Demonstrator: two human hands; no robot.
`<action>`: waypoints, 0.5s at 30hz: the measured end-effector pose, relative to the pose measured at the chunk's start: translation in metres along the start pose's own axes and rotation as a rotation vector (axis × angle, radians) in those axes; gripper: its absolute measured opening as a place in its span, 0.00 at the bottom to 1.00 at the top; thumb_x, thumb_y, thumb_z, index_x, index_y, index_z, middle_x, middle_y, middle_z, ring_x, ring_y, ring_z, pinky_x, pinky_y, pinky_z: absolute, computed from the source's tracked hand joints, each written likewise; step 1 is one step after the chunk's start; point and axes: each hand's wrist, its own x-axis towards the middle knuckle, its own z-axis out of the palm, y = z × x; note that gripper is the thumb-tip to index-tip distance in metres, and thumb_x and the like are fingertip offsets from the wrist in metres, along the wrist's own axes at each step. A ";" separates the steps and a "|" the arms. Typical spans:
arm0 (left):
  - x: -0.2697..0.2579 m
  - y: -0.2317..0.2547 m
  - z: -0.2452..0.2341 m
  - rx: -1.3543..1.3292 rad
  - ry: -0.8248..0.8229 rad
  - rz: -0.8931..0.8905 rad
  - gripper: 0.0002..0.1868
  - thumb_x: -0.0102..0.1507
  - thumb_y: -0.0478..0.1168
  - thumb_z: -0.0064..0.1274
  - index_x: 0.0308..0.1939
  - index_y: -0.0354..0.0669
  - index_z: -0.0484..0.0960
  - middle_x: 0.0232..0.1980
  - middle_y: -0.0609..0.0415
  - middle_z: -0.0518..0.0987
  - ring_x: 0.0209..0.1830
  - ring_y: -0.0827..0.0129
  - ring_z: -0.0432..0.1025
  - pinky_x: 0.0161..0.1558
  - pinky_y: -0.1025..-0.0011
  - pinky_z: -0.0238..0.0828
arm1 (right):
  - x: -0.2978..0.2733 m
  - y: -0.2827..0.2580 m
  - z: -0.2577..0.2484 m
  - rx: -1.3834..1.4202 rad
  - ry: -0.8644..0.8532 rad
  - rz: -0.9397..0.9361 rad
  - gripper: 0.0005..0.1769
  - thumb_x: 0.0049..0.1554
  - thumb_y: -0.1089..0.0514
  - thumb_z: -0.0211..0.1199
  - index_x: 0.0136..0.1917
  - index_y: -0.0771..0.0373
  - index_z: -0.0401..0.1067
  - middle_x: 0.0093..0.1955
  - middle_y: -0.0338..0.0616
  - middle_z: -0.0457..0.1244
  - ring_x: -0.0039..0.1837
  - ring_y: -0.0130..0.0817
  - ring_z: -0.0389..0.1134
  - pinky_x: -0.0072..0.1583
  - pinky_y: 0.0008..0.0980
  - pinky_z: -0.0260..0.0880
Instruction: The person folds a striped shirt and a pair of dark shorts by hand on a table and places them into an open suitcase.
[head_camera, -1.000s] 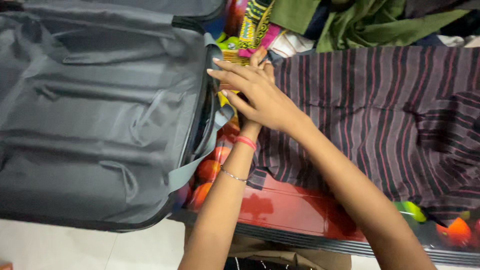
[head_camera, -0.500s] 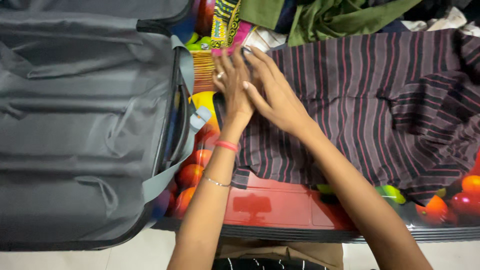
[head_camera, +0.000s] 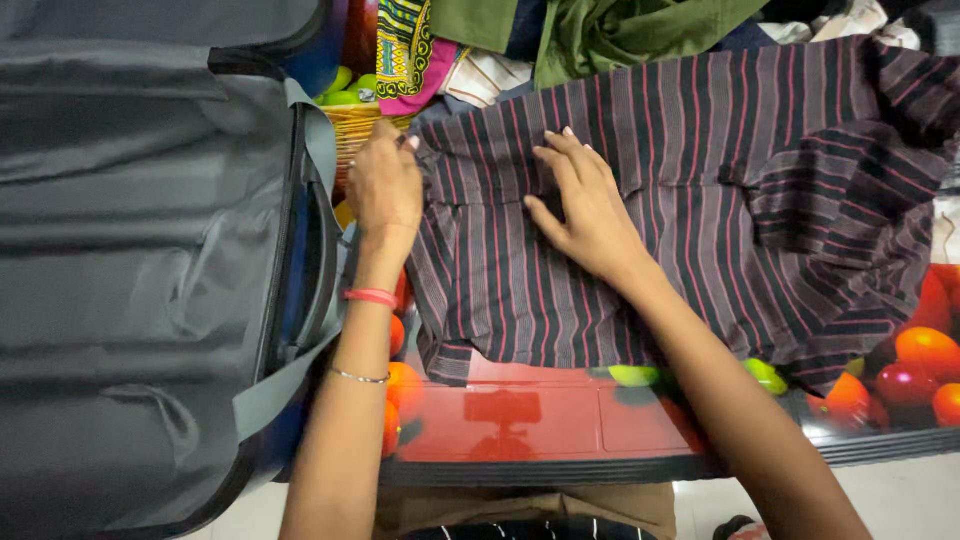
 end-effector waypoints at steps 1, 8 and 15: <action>0.001 -0.004 -0.003 0.014 -0.026 -0.054 0.10 0.69 0.43 0.54 0.46 0.40 0.77 0.44 0.37 0.81 0.46 0.38 0.75 0.46 0.44 0.67 | 0.001 -0.001 0.002 0.005 0.000 0.000 0.31 0.60 0.55 0.66 0.73 0.67 0.61 0.77 0.59 0.53 0.81 0.58 0.50 0.79 0.50 0.50; 0.025 -0.025 0.026 -0.576 0.269 0.068 0.10 0.69 0.41 0.56 0.48 0.39 0.76 0.49 0.42 0.83 0.51 0.48 0.78 0.57 0.54 0.73 | 0.000 0.000 0.009 -0.208 -0.073 0.008 0.27 0.60 0.58 0.63 0.71 0.66 0.66 0.78 0.55 0.55 0.82 0.54 0.49 0.79 0.53 0.45; 0.012 -0.036 0.042 0.029 0.265 0.099 0.33 0.64 0.49 0.66 0.59 0.30 0.65 0.52 0.31 0.74 0.53 0.38 0.70 0.51 0.48 0.64 | -0.002 -0.002 0.010 -0.229 -0.078 0.028 0.23 0.61 0.61 0.61 0.69 0.65 0.69 0.78 0.55 0.56 0.82 0.53 0.50 0.80 0.52 0.44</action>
